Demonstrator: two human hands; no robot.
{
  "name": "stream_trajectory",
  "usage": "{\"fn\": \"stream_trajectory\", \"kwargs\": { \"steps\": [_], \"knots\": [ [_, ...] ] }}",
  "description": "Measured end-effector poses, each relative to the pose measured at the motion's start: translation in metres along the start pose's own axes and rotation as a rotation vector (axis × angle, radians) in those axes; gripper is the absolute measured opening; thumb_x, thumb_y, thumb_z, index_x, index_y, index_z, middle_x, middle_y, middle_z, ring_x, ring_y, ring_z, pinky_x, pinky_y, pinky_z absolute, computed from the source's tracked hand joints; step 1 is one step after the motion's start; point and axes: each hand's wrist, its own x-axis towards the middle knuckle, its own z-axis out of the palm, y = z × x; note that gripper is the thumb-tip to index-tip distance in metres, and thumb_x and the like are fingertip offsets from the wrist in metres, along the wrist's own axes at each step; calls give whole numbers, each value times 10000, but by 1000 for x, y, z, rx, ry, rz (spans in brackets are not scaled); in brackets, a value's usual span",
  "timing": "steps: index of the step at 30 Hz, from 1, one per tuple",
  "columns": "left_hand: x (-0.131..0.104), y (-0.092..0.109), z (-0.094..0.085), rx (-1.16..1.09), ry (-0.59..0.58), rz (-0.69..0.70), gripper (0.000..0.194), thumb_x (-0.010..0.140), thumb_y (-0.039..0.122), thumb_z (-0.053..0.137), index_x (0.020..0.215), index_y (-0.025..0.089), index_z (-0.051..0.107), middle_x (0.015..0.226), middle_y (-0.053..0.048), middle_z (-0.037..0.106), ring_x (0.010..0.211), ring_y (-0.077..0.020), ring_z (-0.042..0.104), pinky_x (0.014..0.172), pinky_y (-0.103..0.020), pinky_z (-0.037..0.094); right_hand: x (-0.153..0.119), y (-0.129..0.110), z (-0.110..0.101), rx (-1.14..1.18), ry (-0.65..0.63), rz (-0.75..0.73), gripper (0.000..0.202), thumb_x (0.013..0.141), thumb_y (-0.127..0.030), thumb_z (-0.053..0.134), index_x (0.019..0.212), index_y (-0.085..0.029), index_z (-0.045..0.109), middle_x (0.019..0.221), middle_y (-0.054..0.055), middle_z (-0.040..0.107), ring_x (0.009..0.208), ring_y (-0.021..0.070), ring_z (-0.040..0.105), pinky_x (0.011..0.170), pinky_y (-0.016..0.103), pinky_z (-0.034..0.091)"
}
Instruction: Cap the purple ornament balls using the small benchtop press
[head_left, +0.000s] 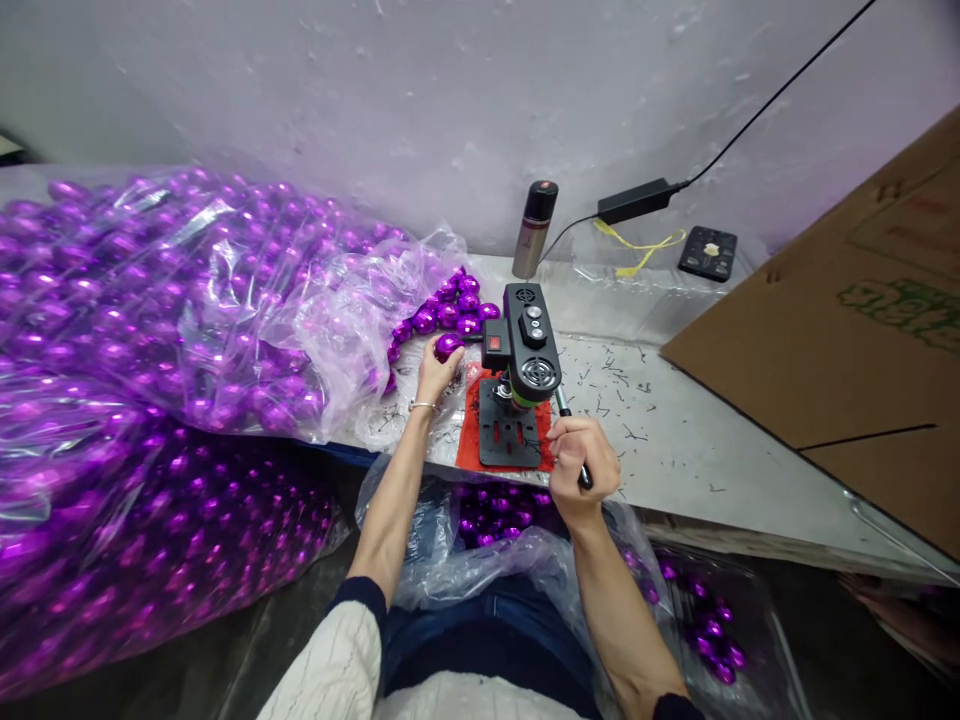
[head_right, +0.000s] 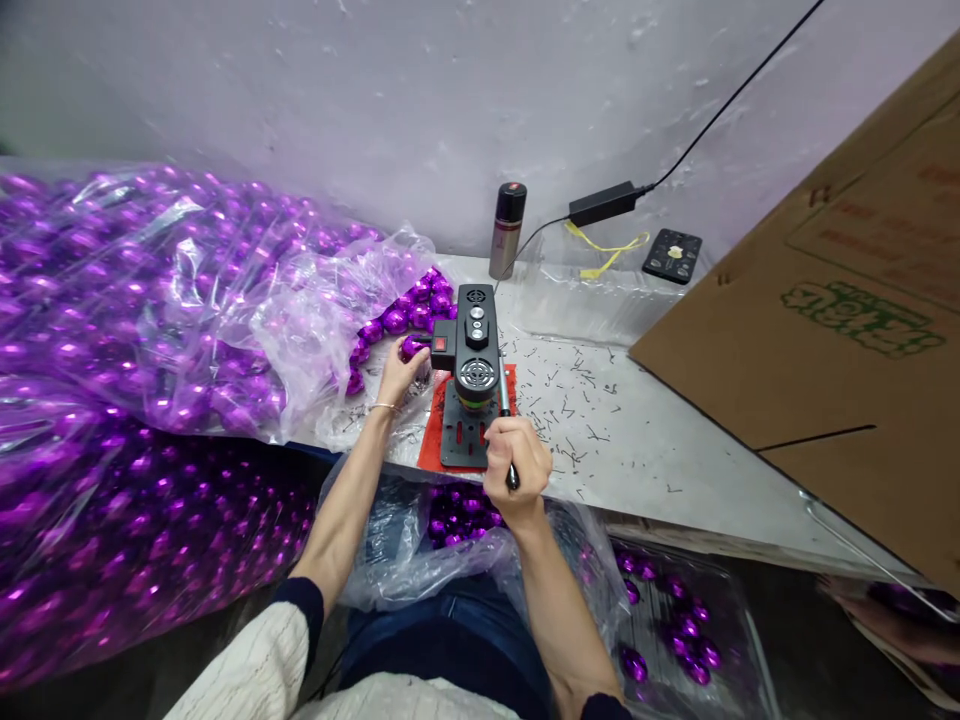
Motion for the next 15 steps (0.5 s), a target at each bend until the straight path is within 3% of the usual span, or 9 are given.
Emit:
{"fn": "stream_trajectory", "kwargs": {
  "steps": [3, 6, 10, 15],
  "knots": [
    [-34, -3, -11, -341, -59, -165, 236, 835, 306, 778, 999, 159, 693, 1017, -75, 750, 1027, -208, 727, 1008, -393, 570, 7, -5, 2, 9, 38, 50, 284, 958, -96, 491, 699, -212, 512, 664, -17, 577, 650, 120, 596, 590, 271, 436],
    [-73, -9, -17, -525, -127, -281, 258, 807, 331, 800, 973, 149, 722, 996, -75, 770, 1030, -218, 737, 1034, -403, 562, 18, -13, 4, 4, 64, 116, 295, 985, -139, 485, 701, -211, 517, 665, -15, 573, 625, 112, 570, 584, 276, 420],
    [-112, -22, -10, -433, -198, -252, 438, 748, 382, 849, 1105, 167, 715, 1123, -79, 765, 1138, -254, 709, 1106, -436, 499, 33, -20, 4, 0, 47, 173, 331, 1012, -200, 479, 682, -218, 493, 638, -27, 531, 615, 109, 552, 590, 282, 415],
    [-126, -39, 4, -32, -229, 20, 593, 782, 456, 827, 1277, 193, 632, 1246, -100, 730, 1205, -271, 672, 1120, -435, 474, 38, -22, 2, -30, 4, 191, 355, 1027, -250, 462, 674, -227, 485, 626, -26, 512, 614, 114, 546, 597, 297, 426]
  ]
}}
